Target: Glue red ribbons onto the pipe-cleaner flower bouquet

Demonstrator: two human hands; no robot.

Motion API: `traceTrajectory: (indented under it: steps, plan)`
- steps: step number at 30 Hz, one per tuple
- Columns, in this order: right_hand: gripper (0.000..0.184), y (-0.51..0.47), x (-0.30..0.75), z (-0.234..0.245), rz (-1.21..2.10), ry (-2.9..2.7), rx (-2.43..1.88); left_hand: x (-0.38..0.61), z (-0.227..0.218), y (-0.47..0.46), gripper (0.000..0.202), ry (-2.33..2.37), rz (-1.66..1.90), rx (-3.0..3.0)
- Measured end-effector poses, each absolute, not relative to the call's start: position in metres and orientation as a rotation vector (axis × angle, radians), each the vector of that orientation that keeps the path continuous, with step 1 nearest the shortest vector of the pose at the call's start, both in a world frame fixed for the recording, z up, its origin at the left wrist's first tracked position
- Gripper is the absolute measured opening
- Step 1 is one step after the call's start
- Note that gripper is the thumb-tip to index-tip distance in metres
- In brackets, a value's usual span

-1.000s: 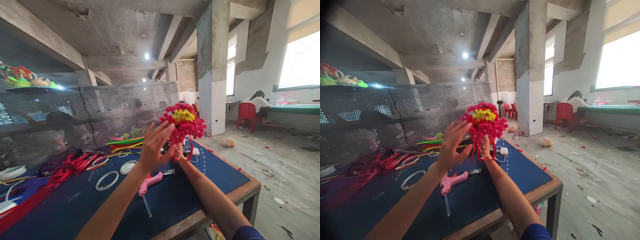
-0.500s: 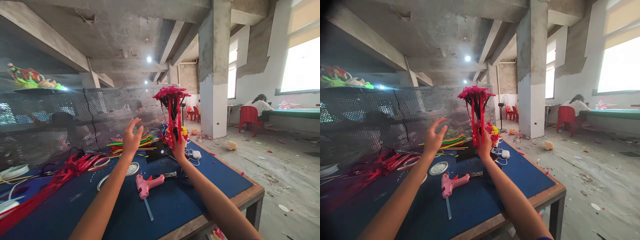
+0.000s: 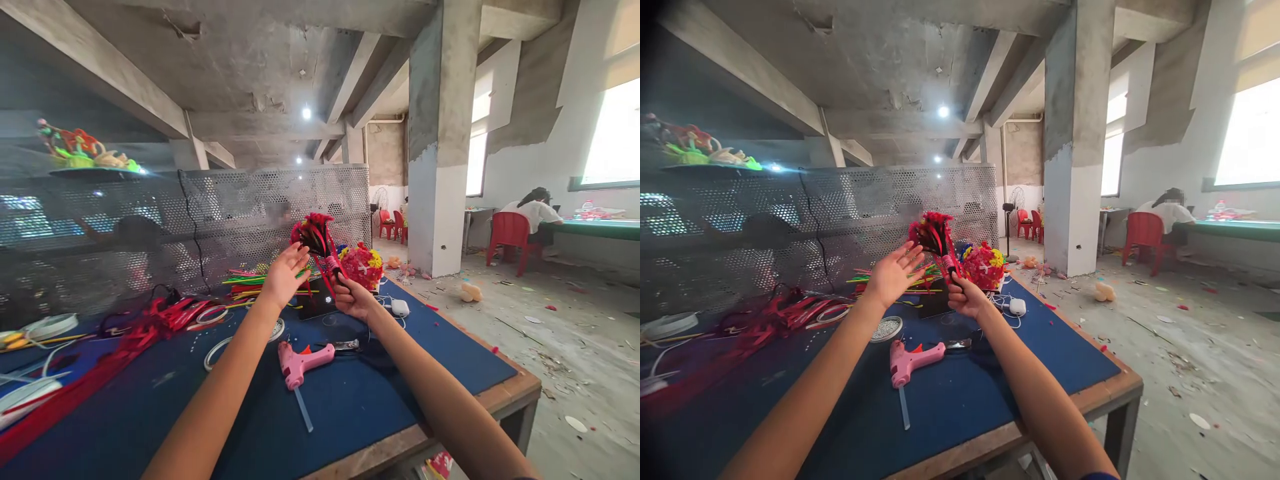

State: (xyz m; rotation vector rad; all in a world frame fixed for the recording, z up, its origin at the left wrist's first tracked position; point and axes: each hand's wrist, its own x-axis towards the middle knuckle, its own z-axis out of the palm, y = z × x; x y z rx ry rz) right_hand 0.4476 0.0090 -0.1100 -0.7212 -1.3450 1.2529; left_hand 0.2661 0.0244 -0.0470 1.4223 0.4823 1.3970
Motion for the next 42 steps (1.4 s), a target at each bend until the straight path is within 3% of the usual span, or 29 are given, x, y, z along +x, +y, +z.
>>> traceTrajectory:
  steps: [7,10,18,27,33,42]
  plan:
    - [0.029,0.007,0.441,-0.112,1.256,-1.345,-0.718,0.265,-0.051,0.027,0.015,0.241,1.144,0.759]
    - [0.023,0.013,0.423,-0.117,1.05,-1.282,-0.753,0.267,-0.053,0.03,0.015,0.241,1.146,0.746]
    - [0.03,0.024,0.426,-0.129,0.341,-1.106,-1.01,0.27,-0.075,0.044,0.018,0.288,1.135,0.734]
    - [0.034,0.049,0.457,-0.148,-0.057,-1.073,-1.145,0.277,-0.108,0.064,0.015,0.44,1.097,0.801]
    - [0.033,0.05,0.469,-0.149,-0.168,-1.159,-1.151,0.276,-0.104,0.063,0.014,0.464,1.118,0.931]
    - [0.022,0.045,0.456,-0.148,-0.082,-1.392,-1.16,0.288,-0.097,0.049,0.013,0.412,1.218,1.096]
